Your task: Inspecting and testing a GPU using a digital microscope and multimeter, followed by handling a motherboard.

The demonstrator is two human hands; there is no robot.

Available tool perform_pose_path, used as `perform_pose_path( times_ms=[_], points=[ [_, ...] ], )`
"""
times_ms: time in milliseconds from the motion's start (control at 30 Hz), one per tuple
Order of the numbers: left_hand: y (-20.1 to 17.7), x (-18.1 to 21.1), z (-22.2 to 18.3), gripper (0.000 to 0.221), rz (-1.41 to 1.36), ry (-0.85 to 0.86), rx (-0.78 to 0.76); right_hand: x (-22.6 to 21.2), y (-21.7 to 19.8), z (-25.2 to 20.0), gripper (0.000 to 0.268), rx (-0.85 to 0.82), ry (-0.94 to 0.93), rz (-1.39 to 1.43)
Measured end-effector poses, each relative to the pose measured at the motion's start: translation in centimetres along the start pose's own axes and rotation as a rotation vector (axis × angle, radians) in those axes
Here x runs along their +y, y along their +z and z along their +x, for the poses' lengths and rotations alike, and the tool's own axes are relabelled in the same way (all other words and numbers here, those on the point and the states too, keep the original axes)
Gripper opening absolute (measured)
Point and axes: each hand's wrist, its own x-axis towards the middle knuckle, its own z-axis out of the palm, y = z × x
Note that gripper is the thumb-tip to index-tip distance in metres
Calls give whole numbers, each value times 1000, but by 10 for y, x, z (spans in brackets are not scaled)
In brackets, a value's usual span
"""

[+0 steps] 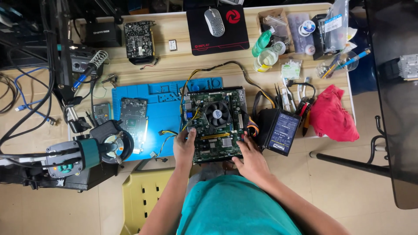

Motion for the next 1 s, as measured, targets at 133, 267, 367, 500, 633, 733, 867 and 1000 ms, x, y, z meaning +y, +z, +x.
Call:
perform_pose_path(
  times_ms=[133, 267, 367, 500, 633, 733, 867, 1000],
  points=[
    [9, 0, 1, 76, -22, -15, 46, 10, 16, 0, 69, 54, -24, 24],
    [13, -5, 4, 79, -169, -27, 52, 24, 28, 0, 68, 117, -80, 37],
    [14, -4, 3, 67, -262, -5, 51, 24, 26, -1, 67, 125, -86, 64],
    [10, 1, -3, 52, -417, 42, 66, 21, 21, -4, 65, 105, -81, 132],
    [-17, -2, -8, 51, -423, 48, 87, 25, 17, -6, 67, 108, -82, 145],
    [-33, 3, -15, 42, -437, 102, 130, 17, 2, -10, 64, 76, -70, 220],
    [-48, 3, -22, 35, -454, 81, 81, 15, -2, -8, 63, 95, -74, 283],
    [-54, 2, -24, 30, -514, 78, 49, 19, -1, 0, 54, 99, -73, 299]
  ],
)
